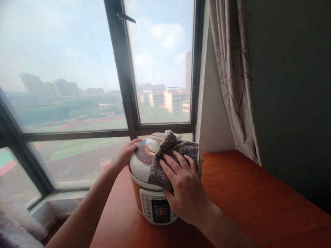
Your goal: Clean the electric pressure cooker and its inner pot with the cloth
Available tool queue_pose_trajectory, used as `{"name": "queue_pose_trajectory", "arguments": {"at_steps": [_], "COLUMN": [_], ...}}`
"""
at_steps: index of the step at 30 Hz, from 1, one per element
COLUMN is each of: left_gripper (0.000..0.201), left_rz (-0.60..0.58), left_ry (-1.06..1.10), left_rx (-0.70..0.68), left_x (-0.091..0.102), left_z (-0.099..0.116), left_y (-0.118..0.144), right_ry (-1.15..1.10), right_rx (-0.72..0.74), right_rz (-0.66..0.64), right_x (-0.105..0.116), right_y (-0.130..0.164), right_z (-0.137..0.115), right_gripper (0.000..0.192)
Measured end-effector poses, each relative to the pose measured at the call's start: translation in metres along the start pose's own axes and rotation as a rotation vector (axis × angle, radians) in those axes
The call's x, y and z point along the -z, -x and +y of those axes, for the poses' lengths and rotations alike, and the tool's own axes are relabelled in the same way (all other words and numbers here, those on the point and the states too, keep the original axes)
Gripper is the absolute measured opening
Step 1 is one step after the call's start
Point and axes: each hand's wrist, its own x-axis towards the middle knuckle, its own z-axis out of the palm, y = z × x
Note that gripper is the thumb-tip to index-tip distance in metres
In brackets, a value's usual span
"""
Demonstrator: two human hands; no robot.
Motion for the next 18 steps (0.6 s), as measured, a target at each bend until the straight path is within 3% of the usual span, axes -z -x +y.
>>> {"name": "queue_pose_trajectory", "arguments": {"at_steps": [3,6,9,13,18], "left_gripper": [0.05,0.052,0.056,0.054,0.052], "left_rz": [-0.004,-0.004,-0.012,-0.013,0.017], "left_ry": [0.008,0.018,0.036,0.06,0.08], "left_rx": [-0.012,-0.02,-0.026,-0.024,-0.011], "left_x": [0.001,0.003,0.004,0.003,0.002], "left_z": [0.003,0.008,0.011,0.013,0.013], "left_y": [0.0,0.002,0.003,0.006,0.006], "right_ry": [0.011,0.013,-0.002,-0.087,-0.4], "right_rx": [0.012,0.034,0.001,-0.196,-0.379], "right_rz": [0.007,0.021,0.035,0.092,-0.049], "right_x": [-0.006,-0.004,0.003,0.008,0.007], "right_y": [-0.007,-0.012,-0.012,-0.026,-0.075], "right_z": [-0.013,-0.003,0.025,0.075,0.119], "right_gripper": [0.078,0.074,0.067,0.055,0.042]}}
